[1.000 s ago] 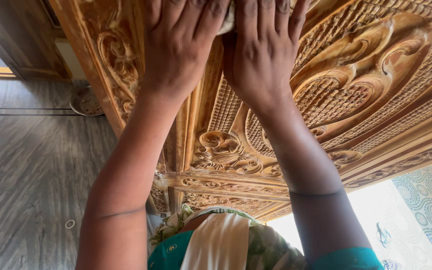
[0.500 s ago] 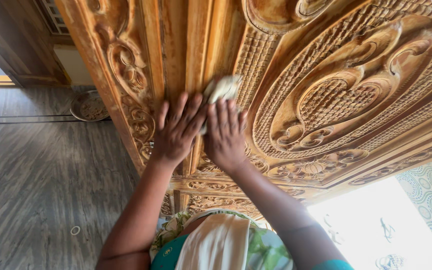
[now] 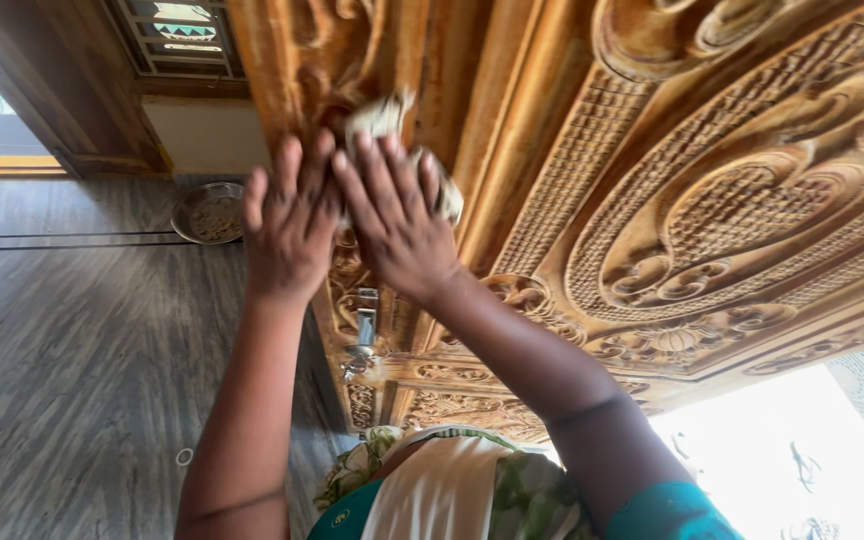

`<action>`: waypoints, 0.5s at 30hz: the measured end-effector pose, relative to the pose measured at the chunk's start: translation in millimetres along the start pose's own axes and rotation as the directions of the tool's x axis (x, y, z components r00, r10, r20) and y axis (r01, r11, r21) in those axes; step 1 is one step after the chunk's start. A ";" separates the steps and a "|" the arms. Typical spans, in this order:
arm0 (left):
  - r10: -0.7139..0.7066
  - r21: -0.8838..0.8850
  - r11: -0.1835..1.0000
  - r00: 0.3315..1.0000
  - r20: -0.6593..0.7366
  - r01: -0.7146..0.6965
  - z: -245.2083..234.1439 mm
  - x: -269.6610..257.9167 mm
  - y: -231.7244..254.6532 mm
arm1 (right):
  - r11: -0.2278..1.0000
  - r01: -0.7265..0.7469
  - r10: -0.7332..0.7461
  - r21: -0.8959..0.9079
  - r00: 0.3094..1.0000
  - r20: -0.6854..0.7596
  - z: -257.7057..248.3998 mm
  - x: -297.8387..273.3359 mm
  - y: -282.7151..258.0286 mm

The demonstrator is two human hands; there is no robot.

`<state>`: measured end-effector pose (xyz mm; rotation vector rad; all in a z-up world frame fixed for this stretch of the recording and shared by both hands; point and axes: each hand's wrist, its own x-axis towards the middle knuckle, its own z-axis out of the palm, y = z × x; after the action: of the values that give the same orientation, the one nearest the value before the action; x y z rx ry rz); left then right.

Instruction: The person wipes a large carved wooden door with a cloth, moving methodically across the surface and into the carved details. The camera remains in a first-person view focused on the hands and door throughout the clip.

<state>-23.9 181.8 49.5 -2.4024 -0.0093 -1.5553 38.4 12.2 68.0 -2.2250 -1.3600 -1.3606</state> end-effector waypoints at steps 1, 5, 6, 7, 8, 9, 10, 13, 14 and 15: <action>-0.003 -0.004 1.000 0.999 -0.041 0.003 -4.2 16.8 -10.8 | 0.999 -0.028 0.028 0.024 0.999 -0.024 -5.9 19.6 -0.6; -0.062 -0.083 0.995 0.983 -0.172 0.048 -13.7 66.5 -34.1 | 0.993 -0.089 0.075 -0.075 0.983 -0.166 -20.3 76.7 4.6; -0.101 -0.129 0.988 0.984 -0.149 0.082 -13.2 71.2 -32.9 | 0.992 -0.114 0.107 -0.053 0.986 -0.130 -21.7 80.2 3.7; -0.140 -0.175 0.978 0.982 -0.124 0.117 -11.8 72.1 -30.3 | 0.990 -0.141 0.137 -0.032 0.986 -0.093 -21.6 80.2 2.5; -0.176 -0.220 0.964 0.980 -0.097 0.151 -8.0 70.6 -26.7 | 0.985 -0.169 0.169 -0.013 0.984 -0.056 -19.9 76.9 1.2; -0.181 -0.290 0.946 0.978 -0.099 0.146 -4.2 63.6 -21.8 | 0.987 -0.158 0.158 -0.003 0.986 -0.046 -17.4 69.5 -1.5; -0.186 -0.356 0.924 0.977 -0.105 0.138 -2.0 50.6 -16.1 | 0.989 -0.145 0.145 0.007 0.989 -0.040 -14.0 59.4 -5.7; -0.193 -0.443 0.883 0.980 -0.043 0.154 14.2 1.3 -4.3 | 0.994 -0.102 0.103 -0.038 0.994 0.020 3.6 20.3 -17.3; -0.197 -0.479 0.865 0.979 -0.047 0.151 21.6 -16.5 1.2 | 0.995 -0.095 0.096 -0.032 0.995 0.040 10.6 6.6 -22.1; -0.202 -0.514 0.845 0.978 -0.051 0.147 28.7 -34.6 7.8 | 0.996 -0.087 0.089 -0.025 0.994 0.060 17.0 -7.4 -26.6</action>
<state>-11.5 186.1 5.7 -2.7727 0.2406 -1.9697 26.6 32.3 45.4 -2.3297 -1.2554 -1.2946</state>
